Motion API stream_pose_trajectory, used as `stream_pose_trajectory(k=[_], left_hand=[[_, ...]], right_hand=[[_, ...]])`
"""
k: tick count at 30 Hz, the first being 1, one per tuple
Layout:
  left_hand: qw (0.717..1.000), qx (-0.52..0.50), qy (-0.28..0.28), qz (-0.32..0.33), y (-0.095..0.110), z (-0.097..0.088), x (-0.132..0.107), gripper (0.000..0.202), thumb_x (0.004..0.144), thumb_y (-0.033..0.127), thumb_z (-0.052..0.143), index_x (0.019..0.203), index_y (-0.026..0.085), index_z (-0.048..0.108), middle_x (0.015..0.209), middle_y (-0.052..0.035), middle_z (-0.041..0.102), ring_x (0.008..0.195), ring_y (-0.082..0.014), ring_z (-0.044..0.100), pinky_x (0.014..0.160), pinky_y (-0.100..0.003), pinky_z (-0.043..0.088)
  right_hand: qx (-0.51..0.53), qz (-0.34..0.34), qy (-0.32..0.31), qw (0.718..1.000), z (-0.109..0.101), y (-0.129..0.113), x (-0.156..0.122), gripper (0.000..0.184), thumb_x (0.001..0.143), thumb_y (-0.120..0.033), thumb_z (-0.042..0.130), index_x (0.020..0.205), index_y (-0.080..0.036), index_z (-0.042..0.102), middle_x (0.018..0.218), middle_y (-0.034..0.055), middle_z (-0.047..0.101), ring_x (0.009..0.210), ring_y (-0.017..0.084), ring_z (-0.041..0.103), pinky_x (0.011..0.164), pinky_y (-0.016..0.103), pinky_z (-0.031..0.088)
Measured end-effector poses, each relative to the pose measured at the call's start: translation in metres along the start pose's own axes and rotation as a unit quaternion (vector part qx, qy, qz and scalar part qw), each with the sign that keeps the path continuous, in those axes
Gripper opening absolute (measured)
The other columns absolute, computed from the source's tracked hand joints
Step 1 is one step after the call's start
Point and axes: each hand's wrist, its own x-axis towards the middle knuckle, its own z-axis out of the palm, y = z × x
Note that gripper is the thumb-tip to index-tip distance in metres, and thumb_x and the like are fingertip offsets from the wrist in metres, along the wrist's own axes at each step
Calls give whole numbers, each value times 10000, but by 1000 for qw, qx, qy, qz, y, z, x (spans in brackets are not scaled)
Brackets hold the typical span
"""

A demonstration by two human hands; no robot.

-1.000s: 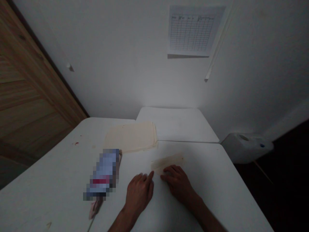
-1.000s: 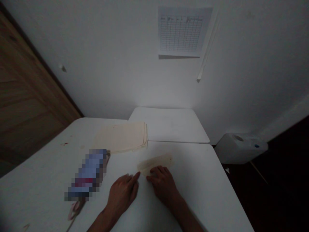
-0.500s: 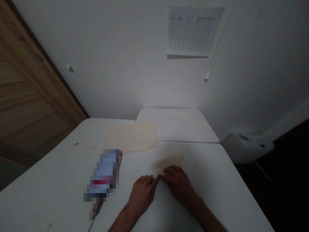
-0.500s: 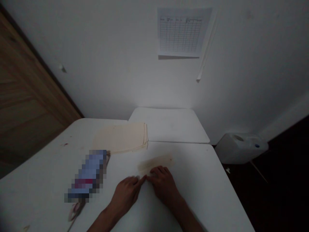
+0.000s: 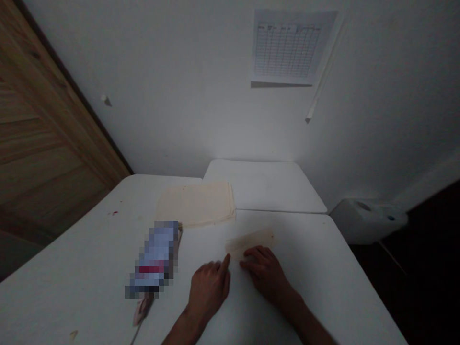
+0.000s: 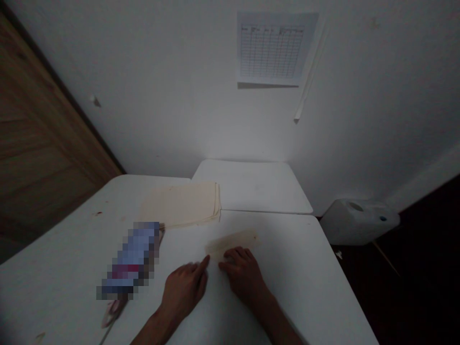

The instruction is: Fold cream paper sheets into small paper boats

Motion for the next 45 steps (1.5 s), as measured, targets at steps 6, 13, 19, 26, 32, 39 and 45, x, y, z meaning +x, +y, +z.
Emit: stream_pose_trajectory(k=[6,13,19,26,32,39,45], left_hand=[[1000,14,-18,2,1,0,1,385,882,168,435,1249,175,549,760,-49,665,678,-207,622,639,-323,487],[1000,7,-9,23,2,-1,1,406,866,116,446,1262,162,525,857,-68,659,747,-209,612,693,-349,517],[988,-57,37,136,3,-4,7,456,792,-9,480,1191,189,581,1168,-113,587,1043,-255,563,896,-415,503],[985,-87,47,145,-3,-6,8,436,797,-10,469,1173,174,593,1227,-120,579,1124,-278,543,947,-486,486],[985,-103,70,123,-9,-3,7,393,862,55,432,1222,155,555,1230,-141,564,1148,-274,536,951,-455,501],[974,-138,131,121,-8,-5,14,294,929,165,429,1196,180,550,1166,-135,581,1093,-263,565,906,-428,527],[967,-148,109,176,27,-5,17,244,886,179,511,1123,182,568,1143,-121,596,1051,-266,571,889,-428,522]], right_hand=[[-5,-4,5,1000,1,0,-1,166,881,-162,593,957,-266,698,1056,33,650,1007,195,533,880,344,409],[-26,-9,3,1000,-2,0,-1,166,855,-145,617,936,-268,694,1065,26,652,1006,192,536,875,343,419],[34,-3,32,999,-4,-1,-1,208,847,-104,588,960,-251,682,1034,32,658,988,203,544,893,365,439],[104,85,275,952,-27,31,-5,226,906,-181,493,1083,-218,628,1108,98,598,1037,215,558,881,398,487],[124,182,256,941,-28,68,-10,336,889,-320,531,1201,-202,565,1174,116,589,1017,230,577,771,377,532],[84,151,82,981,-26,74,-1,382,810,-290,632,1183,-207,617,1108,84,668,1027,246,577,949,430,431],[121,160,78,977,-23,67,0,281,817,-226,585,1085,-219,669,1009,62,698,959,226,599,906,400,453]])
